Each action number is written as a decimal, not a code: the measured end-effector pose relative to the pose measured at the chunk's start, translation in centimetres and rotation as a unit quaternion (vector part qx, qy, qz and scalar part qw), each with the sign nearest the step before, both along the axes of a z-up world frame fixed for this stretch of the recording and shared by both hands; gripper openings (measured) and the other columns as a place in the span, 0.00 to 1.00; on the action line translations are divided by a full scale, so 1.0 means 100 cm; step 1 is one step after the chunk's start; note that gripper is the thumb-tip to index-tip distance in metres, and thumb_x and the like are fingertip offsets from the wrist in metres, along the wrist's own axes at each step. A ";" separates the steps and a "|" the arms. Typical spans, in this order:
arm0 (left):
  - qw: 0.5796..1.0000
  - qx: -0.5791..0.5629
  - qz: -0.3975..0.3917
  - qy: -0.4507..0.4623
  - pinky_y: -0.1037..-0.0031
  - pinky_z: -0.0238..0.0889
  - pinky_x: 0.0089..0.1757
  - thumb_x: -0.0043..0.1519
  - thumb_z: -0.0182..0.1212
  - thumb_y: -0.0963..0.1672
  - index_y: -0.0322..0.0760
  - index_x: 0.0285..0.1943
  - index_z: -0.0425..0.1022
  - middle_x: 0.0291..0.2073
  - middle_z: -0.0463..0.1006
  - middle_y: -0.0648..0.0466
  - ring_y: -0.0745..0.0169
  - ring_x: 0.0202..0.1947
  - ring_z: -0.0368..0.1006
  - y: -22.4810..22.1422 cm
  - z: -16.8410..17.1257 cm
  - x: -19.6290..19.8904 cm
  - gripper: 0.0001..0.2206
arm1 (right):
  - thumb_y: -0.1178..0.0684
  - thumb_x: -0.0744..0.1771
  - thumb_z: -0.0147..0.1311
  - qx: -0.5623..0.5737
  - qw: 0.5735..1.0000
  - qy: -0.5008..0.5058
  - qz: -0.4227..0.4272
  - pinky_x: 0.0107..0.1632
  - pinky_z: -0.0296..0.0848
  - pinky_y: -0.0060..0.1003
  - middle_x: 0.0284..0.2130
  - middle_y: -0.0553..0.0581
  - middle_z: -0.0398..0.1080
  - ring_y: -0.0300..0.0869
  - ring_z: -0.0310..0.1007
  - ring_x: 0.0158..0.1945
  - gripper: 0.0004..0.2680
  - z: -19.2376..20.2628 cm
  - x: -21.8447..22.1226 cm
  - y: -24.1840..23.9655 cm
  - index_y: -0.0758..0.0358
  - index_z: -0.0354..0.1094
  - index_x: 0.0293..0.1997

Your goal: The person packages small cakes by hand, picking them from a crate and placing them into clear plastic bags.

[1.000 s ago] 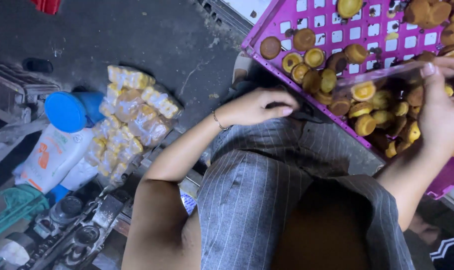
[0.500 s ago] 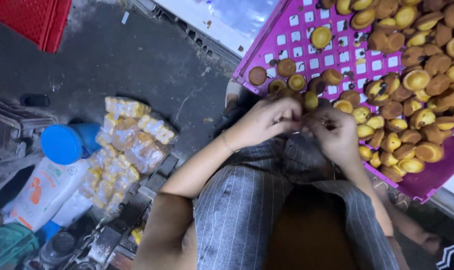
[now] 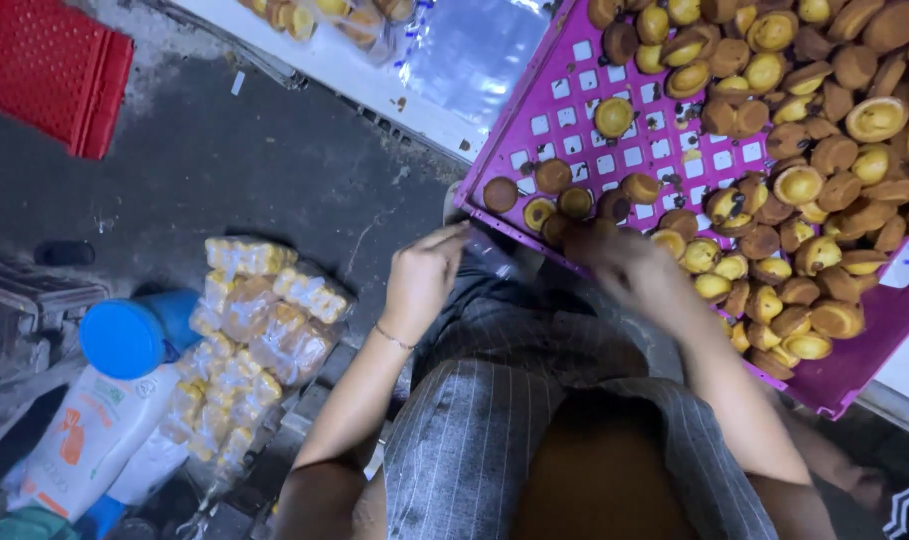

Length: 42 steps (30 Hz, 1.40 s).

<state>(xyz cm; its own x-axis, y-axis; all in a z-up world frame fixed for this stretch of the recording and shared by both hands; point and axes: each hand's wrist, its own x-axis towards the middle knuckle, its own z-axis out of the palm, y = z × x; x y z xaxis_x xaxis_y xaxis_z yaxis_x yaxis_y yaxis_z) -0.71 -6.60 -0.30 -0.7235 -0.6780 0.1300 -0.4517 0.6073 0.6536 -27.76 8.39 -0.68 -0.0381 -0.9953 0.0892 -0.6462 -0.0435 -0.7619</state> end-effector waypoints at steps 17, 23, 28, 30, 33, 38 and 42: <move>0.984 0.168 -0.030 0.052 0.67 0.76 0.35 0.57 0.52 0.34 0.39 0.42 0.85 0.40 0.86 0.50 0.43 0.35 0.81 -0.051 0.024 -0.012 0.15 | 0.64 0.60 0.66 -0.168 0.967 0.124 -0.147 0.59 0.70 0.56 0.52 0.70 0.71 0.65 0.71 0.57 0.18 -0.122 -0.081 -0.107 0.72 0.68 0.54; 0.945 0.306 -0.049 0.108 0.71 0.75 0.29 0.55 0.50 0.33 0.35 0.41 0.84 0.39 0.85 0.44 0.53 0.22 0.81 -0.072 0.049 -0.013 0.15 | 0.54 0.57 0.68 -0.028 0.992 0.099 -0.069 0.51 0.75 0.62 0.58 0.63 0.68 0.62 0.72 0.57 0.24 -0.122 -0.012 -0.088 0.64 0.69 0.58; 0.923 0.367 -0.062 0.095 0.70 0.74 0.22 0.56 0.47 0.32 0.31 0.42 0.83 0.38 0.83 0.38 0.50 0.20 0.80 -0.079 0.052 -0.012 0.16 | 0.54 0.58 0.71 -0.061 0.992 -0.009 -0.114 0.59 0.68 0.60 0.52 0.69 0.69 0.66 0.68 0.57 0.22 -0.106 -0.021 -0.095 0.67 0.67 0.54; 0.920 0.378 -0.061 0.081 0.69 0.74 0.22 0.56 0.47 0.32 0.29 0.43 0.83 0.37 0.83 0.37 0.48 0.21 0.81 -0.079 0.055 -0.014 0.16 | 0.53 0.59 0.72 -0.088 0.990 -0.023 -0.108 0.61 0.66 0.59 0.53 0.70 0.69 0.67 0.68 0.58 0.20 -0.092 -0.002 -0.104 0.69 0.67 0.52; 0.901 0.428 -0.045 0.046 0.70 0.78 0.24 0.55 0.48 0.32 0.27 0.46 0.81 0.36 0.80 0.35 0.49 0.25 0.81 -0.074 0.062 -0.015 0.16 | 0.57 0.56 0.68 -0.052 0.993 0.034 0.097 0.53 0.71 0.64 0.48 0.73 0.71 0.70 0.71 0.52 0.15 -0.054 0.031 -0.120 0.72 0.70 0.42; 0.866 0.494 0.008 0.074 0.70 0.79 0.25 0.58 0.51 0.34 0.27 0.53 0.79 0.37 0.78 0.34 0.53 0.27 0.80 -0.054 0.045 -0.016 0.16 | 0.57 0.66 0.57 0.123 0.964 0.041 0.233 0.57 0.73 0.63 0.62 0.71 0.64 0.72 0.68 0.57 0.14 -0.088 0.022 -0.131 0.65 0.68 0.58; 0.861 0.505 0.000 0.059 0.70 0.80 0.28 0.58 0.54 0.36 0.25 0.55 0.77 0.41 0.79 0.32 0.56 0.28 0.80 -0.044 0.042 -0.038 0.16 | 0.45 0.65 0.61 -0.059 0.984 -0.035 0.161 0.58 0.71 0.56 0.57 0.60 0.66 0.63 0.70 0.58 0.16 -0.129 -0.001 -0.128 0.60 0.69 0.55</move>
<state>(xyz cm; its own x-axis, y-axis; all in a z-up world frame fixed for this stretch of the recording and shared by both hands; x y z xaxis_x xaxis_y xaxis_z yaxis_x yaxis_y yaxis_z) -4.48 -10.99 3.86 -0.7463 -0.4882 -0.4525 -0.3452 -0.2974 0.8902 -27.85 -4.44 -13.58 0.2686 -0.9393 0.2133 -0.5307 -0.3291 -0.7810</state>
